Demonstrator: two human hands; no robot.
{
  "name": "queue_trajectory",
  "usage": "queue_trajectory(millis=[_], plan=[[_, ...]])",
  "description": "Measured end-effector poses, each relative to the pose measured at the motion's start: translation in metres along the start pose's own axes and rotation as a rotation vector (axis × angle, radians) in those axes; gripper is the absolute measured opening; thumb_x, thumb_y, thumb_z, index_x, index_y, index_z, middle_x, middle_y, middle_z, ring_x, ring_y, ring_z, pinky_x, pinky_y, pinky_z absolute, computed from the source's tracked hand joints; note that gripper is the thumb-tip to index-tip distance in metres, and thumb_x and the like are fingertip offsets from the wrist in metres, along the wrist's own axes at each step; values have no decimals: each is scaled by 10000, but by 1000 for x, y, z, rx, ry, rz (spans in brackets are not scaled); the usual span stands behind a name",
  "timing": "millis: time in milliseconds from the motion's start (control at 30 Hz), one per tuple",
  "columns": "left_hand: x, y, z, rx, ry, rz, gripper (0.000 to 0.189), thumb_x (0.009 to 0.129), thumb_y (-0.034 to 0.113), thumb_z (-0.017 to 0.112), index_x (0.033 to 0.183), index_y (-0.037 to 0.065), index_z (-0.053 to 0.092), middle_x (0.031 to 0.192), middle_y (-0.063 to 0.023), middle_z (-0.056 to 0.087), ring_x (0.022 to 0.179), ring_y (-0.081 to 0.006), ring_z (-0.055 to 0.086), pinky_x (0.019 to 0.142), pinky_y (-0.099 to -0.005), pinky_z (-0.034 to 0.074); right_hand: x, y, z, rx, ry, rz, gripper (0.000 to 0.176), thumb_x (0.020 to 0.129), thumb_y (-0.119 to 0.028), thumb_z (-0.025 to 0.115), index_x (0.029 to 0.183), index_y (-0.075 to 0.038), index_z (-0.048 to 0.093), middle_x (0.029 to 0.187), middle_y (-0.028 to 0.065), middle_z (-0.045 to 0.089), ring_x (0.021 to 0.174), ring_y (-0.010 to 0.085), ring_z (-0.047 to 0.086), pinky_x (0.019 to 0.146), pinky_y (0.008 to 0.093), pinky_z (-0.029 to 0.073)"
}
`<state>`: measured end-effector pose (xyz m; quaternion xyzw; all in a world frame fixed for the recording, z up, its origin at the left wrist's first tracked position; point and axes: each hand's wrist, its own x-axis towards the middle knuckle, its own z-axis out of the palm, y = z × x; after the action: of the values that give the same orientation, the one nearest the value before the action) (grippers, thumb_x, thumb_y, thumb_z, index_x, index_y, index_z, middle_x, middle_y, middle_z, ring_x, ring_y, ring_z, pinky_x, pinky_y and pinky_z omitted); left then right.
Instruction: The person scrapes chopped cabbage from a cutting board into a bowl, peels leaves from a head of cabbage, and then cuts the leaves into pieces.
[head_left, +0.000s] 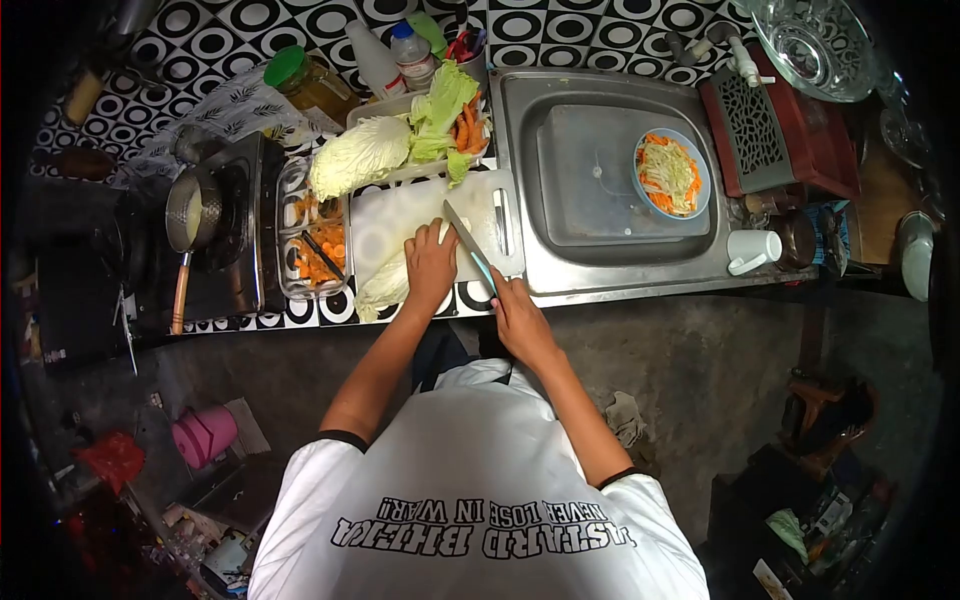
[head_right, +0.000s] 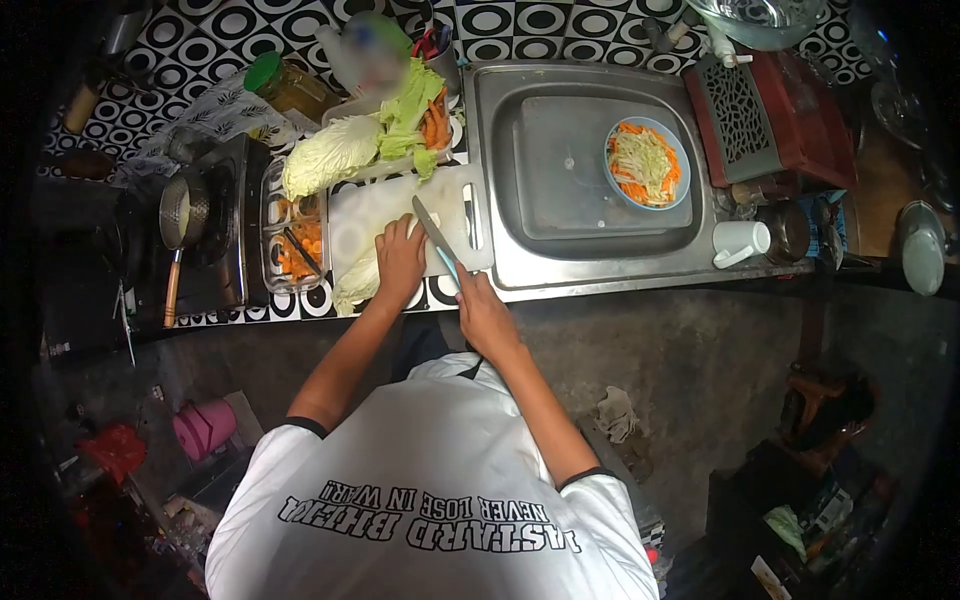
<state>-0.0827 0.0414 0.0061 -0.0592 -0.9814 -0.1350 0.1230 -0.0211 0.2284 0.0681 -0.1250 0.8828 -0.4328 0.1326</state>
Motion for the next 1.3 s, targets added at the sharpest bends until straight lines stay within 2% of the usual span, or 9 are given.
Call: queue_trajectory(millis=[300,500,567,767,800,867,967,1200,1300], plan=[[-2,0,12,32,4,-38,324,788,115,637,1112,117,637,1185,-113,576,985,-278,528,825,-410,378,0,11,27,29,-36,8,509,959,-76,451,1443,-9,312,1045,244,475,931,425,542,823,478,453],[-1,3,12,37,-3,-31,327,772,98,636,1099,106,645,1164,-118,587,951,-278,524,806,-405,371,0,16,43,-55,-27,18,618,882,21,446,1466,8,245,1063,276,474,921,445,541,827,492,463],[1,5,9,32,-4,-32,318,774,86,634,1092,91,650,1153,-122,591,941,-277,522,793,-402,366,1,17,47,-119,-18,14,698,833,50,462,1481,-7,211,1071,286,475,899,462,553,783,496,492],[3,6,9,23,-29,-48,319,767,89,634,1086,89,650,1123,-115,593,915,-278,520,776,-403,363,3,4,38,-222,-47,17,791,804,46,497,1509,-55,151,1081,320,481,851,468,594,703,491,517],[2,5,9,17,-25,-50,317,770,90,633,1086,89,650,1126,-116,593,913,-280,519,776,-405,362,3,2,40,-221,-43,22,791,804,46,497,1509,-55,151,1081,320,481,851,468,594,703,491,517],[2,4,10,4,-28,-44,314,772,92,631,1086,90,649,1128,-117,593,912,-281,518,775,-407,361,3,-1,43,-191,-127,131,844,804,56,485,1533,-158,116,1111,286,497,829,481,586,740,511,500],[3,4,10,-2,-44,-52,303,786,100,626,1087,89,649,1130,-117,594,912,-283,518,778,-409,360,5,-2,39,-230,-159,147,878,789,53,499,1536,-168,94,1086,280,512,801,474,596,733,510,503],[1,-3,17,-10,4,-4,338,784,129,634,1121,94,640,1080,-89,584,871,-260,506,765,-400,357,23,8,46,-316,-123,126,857,776,40,512,1530,-162,157,967,250,562,747,455,610,705,509,513],[2,-3,17,-10,14,-5,350,816,145,621,1162,98,627,1047,-81,579,866,-258,503,761,-399,356,31,7,46,-273,-60,90,768,800,7,491,1510,-108,220,945,268,572,711,447,630,665,506,534]])
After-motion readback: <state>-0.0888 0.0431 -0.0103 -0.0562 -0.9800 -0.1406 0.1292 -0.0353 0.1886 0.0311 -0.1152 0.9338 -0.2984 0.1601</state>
